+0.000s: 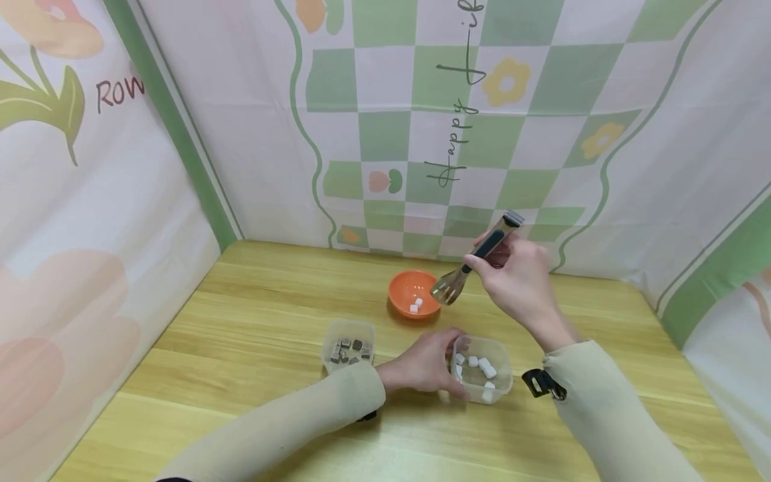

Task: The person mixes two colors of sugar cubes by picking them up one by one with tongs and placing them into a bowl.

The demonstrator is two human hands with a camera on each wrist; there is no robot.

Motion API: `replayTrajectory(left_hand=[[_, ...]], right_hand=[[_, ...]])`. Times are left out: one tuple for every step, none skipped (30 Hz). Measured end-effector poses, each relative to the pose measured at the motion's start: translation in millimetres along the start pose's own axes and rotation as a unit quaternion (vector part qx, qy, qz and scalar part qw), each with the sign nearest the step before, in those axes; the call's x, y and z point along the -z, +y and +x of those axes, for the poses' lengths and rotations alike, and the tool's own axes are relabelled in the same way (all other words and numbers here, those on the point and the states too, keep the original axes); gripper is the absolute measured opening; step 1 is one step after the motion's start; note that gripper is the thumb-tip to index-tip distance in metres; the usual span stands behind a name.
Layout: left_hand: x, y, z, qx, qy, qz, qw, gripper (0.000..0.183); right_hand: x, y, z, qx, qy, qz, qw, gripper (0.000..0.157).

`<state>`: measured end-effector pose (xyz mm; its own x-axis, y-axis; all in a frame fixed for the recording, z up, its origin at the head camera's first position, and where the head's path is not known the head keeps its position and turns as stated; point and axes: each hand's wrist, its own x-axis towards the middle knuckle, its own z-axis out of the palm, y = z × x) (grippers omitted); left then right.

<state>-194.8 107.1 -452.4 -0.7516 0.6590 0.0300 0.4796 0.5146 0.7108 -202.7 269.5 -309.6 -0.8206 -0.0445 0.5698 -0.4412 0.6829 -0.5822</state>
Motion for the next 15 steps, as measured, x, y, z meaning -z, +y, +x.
replayTrajectory(left_hand=[[0.4,0.0,0.2,0.0,-0.001,0.001,1.0,0.084],[0.7,0.0,0.2,0.0,-0.001,0.001,1.0,0.084],[1.0,0.2,0.2,0.001,-0.002,0.001,1.0,0.083],[1.2,0.2,0.2,0.002,-0.001,0.001,1.0,0.083],[1.3,0.4,0.0,0.003,-0.001,0.001,1.0,0.083],[1.4,0.5,-0.2,0.002,0.0,0.002,1.0,0.082],[1.3,0.7,-0.4,0.001,0.001,0.003,1.0,0.082],[1.2,0.8,-0.6,0.0,0.003,0.003,1.0,0.082],[1.0,0.9,-0.8,-0.001,0.004,0.004,1.0,0.081],[0.8,0.9,-0.9,-0.003,0.006,0.005,1.0,0.081],[0.7,0.9,-1.0,-0.005,0.007,0.007,0.9999,0.081],[0.6,0.9,-1.0,-0.006,0.008,0.008,0.9999,0.081],[0.2,0.7,-0.8,-0.006,0.008,0.009,0.9999,0.081],[-0.2,0.5,-0.5,-0.007,0.008,0.01,0.9999,0.081],[-0.4,0.4,-0.2,-0.009,0.009,0.012,0.9999,0.081]], right_hand=[[-1.9,0.8,1.2,-0.002,-0.003,0.0,1.0,0.025],[-3.9,1.7,2.2,-0.007,-0.006,0.001,1.0,0.024],[-5.8,2.5,3.1,-0.015,-0.012,0.004,1.0,0.023],[-7.9,3.7,4.3,-0.021,-0.018,0.007,1.0,0.023],[-10.1,4.8,5.5,-0.026,-0.024,0.011,0.999,0.023],[-12.4,5.7,6.6,-0.031,-0.029,0.013,0.999,0.023],[-14.6,6.5,7.8,-0.034,-0.033,0.013,0.999,0.022],[-16.9,7.4,9.2,-0.036,-0.037,0.015,0.999,0.022],[-19.4,8.3,10.7,-0.037,-0.039,0.018,0.998,0.021],[-21.8,9.2,12.3,-0.034,-0.039,0.016,0.999,0.021],[-24.2,9.7,13.9,-0.032,-0.038,0.017,0.999,0.02],[-26.1,10.0,15.3,-0.03,-0.037,0.017,0.999,0.02],[-27.9,10.6,16.2,-0.028,-0.035,0.017,0.999,0.02],[-29.6,11.3,17.2,-0.026,-0.033,0.018,0.999,0.02],[-31.3,11.7,18.0,-0.027,-0.033,0.017,0.999,0.02]])
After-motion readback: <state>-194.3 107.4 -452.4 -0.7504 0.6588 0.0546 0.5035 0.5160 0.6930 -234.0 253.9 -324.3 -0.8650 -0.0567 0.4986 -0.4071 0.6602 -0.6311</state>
